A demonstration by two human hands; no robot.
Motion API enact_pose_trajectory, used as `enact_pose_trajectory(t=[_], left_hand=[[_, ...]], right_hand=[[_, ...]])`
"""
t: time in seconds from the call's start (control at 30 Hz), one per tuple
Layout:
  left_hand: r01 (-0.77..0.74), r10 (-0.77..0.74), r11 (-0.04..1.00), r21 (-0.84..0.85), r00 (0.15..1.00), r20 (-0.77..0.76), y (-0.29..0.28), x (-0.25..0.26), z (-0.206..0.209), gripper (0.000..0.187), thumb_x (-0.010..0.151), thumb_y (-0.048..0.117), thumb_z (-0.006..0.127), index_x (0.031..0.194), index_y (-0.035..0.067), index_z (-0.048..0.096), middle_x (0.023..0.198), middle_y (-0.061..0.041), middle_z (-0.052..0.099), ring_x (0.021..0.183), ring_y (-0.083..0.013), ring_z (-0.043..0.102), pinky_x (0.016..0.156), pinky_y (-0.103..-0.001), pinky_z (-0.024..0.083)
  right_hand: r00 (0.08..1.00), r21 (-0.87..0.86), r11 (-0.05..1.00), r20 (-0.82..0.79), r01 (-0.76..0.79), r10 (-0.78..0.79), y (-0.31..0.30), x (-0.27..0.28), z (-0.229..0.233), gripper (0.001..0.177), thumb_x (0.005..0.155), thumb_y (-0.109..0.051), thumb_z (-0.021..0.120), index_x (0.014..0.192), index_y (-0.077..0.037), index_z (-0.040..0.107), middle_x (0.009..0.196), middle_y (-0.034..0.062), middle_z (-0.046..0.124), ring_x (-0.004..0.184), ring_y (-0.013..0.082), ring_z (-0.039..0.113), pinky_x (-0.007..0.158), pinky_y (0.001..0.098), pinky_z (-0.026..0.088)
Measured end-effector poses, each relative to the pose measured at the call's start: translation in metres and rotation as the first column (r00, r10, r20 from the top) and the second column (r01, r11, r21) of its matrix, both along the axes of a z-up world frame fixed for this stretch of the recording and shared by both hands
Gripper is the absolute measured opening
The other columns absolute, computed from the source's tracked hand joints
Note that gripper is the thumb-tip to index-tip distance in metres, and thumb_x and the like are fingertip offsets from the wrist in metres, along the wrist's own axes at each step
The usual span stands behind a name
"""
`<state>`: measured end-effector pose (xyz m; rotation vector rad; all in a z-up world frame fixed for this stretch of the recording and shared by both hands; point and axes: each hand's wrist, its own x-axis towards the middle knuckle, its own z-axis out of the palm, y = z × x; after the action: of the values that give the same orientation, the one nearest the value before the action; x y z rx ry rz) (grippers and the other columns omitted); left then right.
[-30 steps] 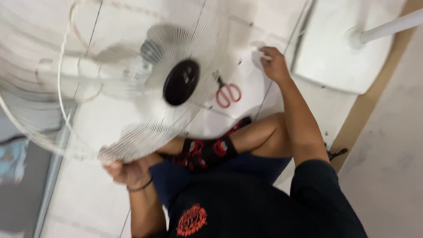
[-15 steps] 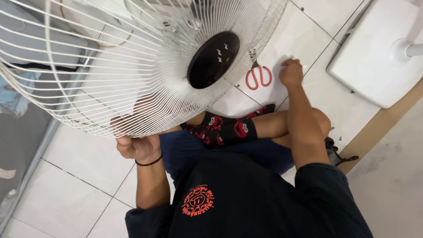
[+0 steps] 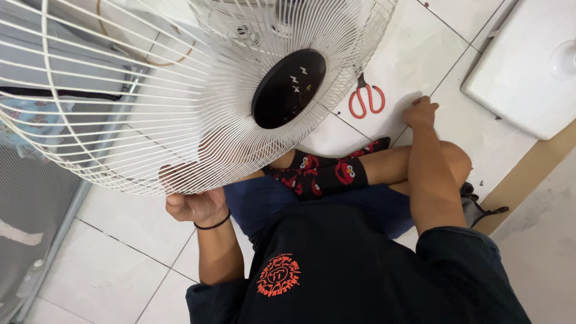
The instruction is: The person sits on the floor and uses scissors to pry and remove the front grille of a white electric fan. They detach the grille, set it aside, and then wipe the fan's central hub with a cloth.
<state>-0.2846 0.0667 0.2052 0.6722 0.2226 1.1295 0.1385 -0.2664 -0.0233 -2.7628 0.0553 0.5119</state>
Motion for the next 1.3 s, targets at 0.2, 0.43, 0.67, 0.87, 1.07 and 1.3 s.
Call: enact_pose_trajectory(t=[0.2, 0.43, 0.67, 0.87, 1.07, 1.3], left_hand=[[0.034, -0.033, 0.999, -0.019, 0.997, 0.066, 0.001, -0.005, -0.004, 0.047, 0.097, 0.032, 0.07, 0.13, -0.001, 0.071, 0.117, -0.013, 0.077, 0.103, -0.0185, 0.076, 0.09, -0.032, 0.062], [-0.02, 0.02, 0.999, -0.041, 1.0, -0.001, -0.002, 0.0, 0.0, 0.047, 0.095, 0.034, 0.072, 0.131, 0.002, 0.072, 0.125, -0.013, 0.076, 0.107, -0.0195, 0.075, 0.093, -0.033, 0.061], [0.021, -0.02, 0.999, -0.038, 1.0, 0.016, -0.007, 0.004, -0.004, 0.043, 0.096, 0.03, 0.072, 0.129, 0.003, 0.072, 0.119, -0.01, 0.076, 0.107, -0.0178, 0.074, 0.094, -0.031, 0.06], [0.023, -0.022, 0.996, -0.088, 1.0, 0.005, -0.009, 0.0, -0.007, 0.045, 0.095, 0.03, 0.073, 0.131, 0.003, 0.071, 0.122, -0.011, 0.075, 0.111, -0.0191, 0.073, 0.097, -0.033, 0.059], [0.043, -0.041, 0.996, -0.078, 0.999, 0.026, -0.009, -0.002, -0.01, 0.044, 0.095, 0.027, 0.072, 0.129, -0.001, 0.071, 0.121, -0.013, 0.076, 0.11, -0.0217, 0.074, 0.1, -0.036, 0.059], [0.095, -0.095, 0.995, 0.016, 0.995, -0.012, -0.002, -0.001, -0.008, 0.043, 0.095, 0.03, 0.072, 0.127, 0.001, 0.073, 0.12, -0.013, 0.076, 0.107, -0.0199, 0.075, 0.093, -0.033, 0.061]], right_hand=[[0.981, 0.124, 0.975, -0.046, -0.182, 0.189, 0.019, -0.009, -0.018, 0.013, 0.081, -0.013, 0.077, 0.089, -0.003, 0.072, 0.077, 0.0136, 0.071, 0.07, 0.0265, 0.07, 0.068, 0.0368, 0.057], [0.671, 0.372, 0.563, 0.485, -0.738, 0.56, 0.086, -0.065, -0.037, 0.017, 0.081, 0.007, 0.07, 0.094, -0.003, 0.072, 0.099, 0.0163, 0.068, 0.096, 0.036, 0.068, 0.095, 0.0461, 0.056], [0.729, 0.222, 0.696, 0.136, -0.682, 0.671, 0.127, -0.139, -0.04, 0.049, 0.083, -0.006, 0.07, 0.131, -0.003, 0.063, 0.141, 0.0298, 0.05, 0.116, 0.0452, 0.058, 0.097, 0.0492, 0.05], [0.511, 0.492, 0.387, 0.144, -0.78, 0.847, 0.14, -0.194, -0.03, 0.054, 0.081, -0.023, 0.074, 0.128, -0.001, 0.061, 0.131, 0.0248, 0.061, 0.123, 0.0432, 0.056, 0.103, 0.048, 0.046], [0.414, 0.504, 0.3, 0.13, -0.81, 0.901, 0.155, -0.201, -0.035, 0.03, 0.094, -0.02, 0.061, 0.118, -0.004, 0.067, 0.119, 0.0227, 0.069, 0.112, 0.0413, 0.065, 0.095, 0.0476, 0.051], [0.375, 0.3, 0.416, -0.187, -0.858, 0.908, 0.096, -0.1, -0.037, 0.012, 0.07, -0.002, 0.067, 0.081, -0.003, 0.069, 0.098, 0.0164, 0.069, 0.093, 0.0355, 0.068, 0.08, 0.0489, 0.054]])
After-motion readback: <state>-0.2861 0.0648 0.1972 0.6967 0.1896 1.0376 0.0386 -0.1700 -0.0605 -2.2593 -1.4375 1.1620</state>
